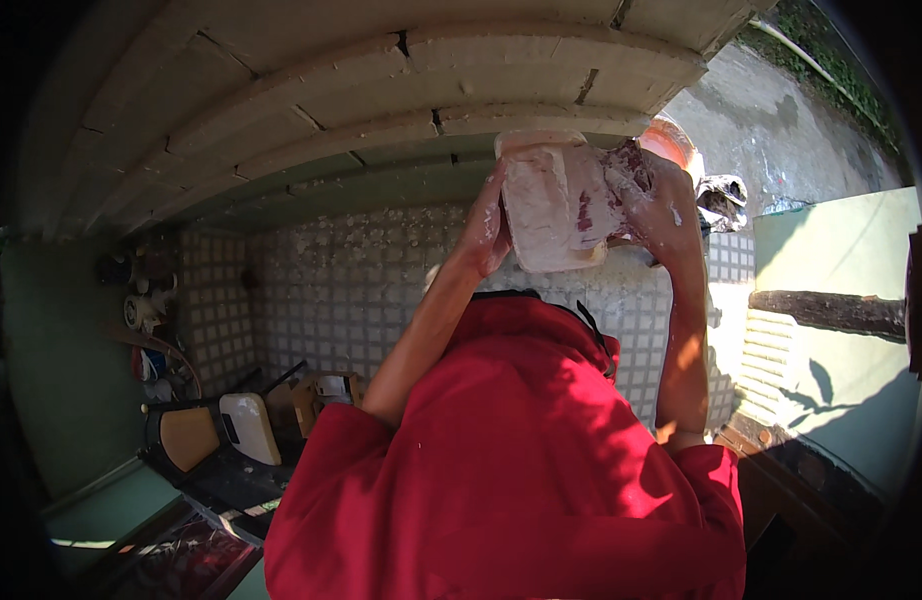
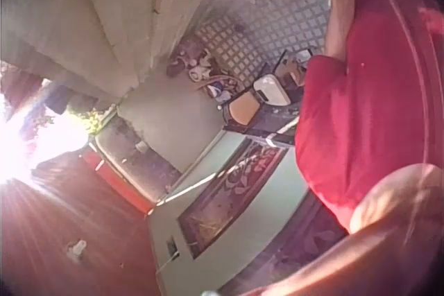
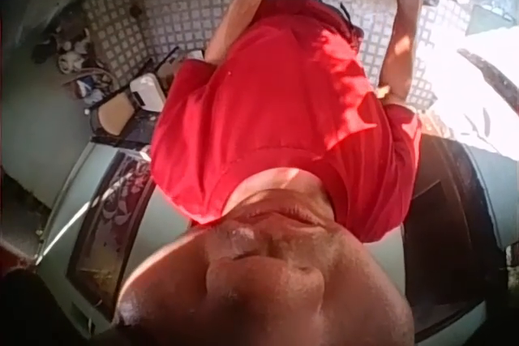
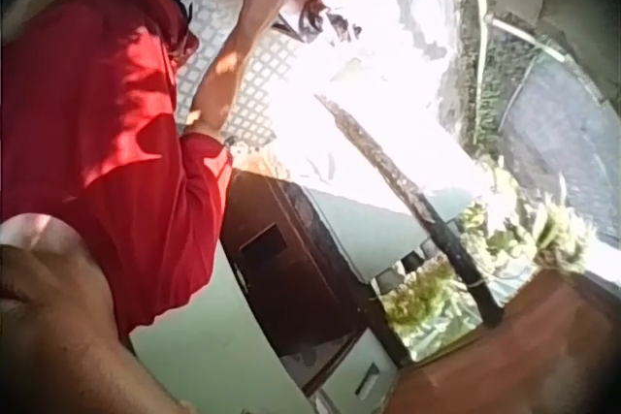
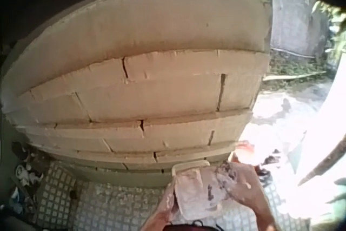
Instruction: Applying plaster or joint compound to gaps in a concrete block wall using a putty knife.
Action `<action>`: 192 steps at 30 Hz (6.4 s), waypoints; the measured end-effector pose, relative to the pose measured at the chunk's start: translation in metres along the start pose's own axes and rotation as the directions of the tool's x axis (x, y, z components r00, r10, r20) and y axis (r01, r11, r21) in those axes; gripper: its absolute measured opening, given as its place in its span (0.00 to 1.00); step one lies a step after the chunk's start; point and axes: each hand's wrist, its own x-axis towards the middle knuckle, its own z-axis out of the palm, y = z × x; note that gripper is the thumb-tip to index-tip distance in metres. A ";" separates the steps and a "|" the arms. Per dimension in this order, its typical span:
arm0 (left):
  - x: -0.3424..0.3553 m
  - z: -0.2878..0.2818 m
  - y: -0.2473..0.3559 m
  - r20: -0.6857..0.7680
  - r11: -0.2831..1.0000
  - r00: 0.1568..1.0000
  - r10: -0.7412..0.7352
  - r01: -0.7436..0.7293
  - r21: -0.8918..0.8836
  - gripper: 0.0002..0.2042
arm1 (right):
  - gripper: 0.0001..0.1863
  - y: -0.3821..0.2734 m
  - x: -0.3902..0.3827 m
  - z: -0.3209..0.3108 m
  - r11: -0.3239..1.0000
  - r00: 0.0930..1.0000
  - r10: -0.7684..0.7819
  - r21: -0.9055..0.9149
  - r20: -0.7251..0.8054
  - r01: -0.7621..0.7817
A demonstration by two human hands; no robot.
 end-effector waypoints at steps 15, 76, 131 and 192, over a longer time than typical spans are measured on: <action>0.021 0.018 -0.035 -0.074 1.000 0.997 -0.012 0.012 -0.002 0.30 | 0.17 0.039 -0.020 0.030 0.754 0.810 0.333 0.379 0.482 -0.536; 0.034 0.023 -0.013 0.116 0.996 0.992 -0.041 0.049 -0.071 0.29 | 0.21 0.061 -0.023 -0.060 0.854 0.722 -0.482 0.079 0.496 0.515; 0.037 0.043 -0.035 -0.183 0.971 0.973 0.144 -0.103 0.215 0.25 | 0.23 0.102 0.123 -0.043 0.983 0.571 -0.001 -0.105 0.821 0.152; 0.055 -0.021 -0.072 -0.349 0.998 0.936 0.054 -0.061 -0.011 0.36 | 0.16 0.133 -0.050 0.026 -0.176 0.447 0.168 0.473 0.879 -0.863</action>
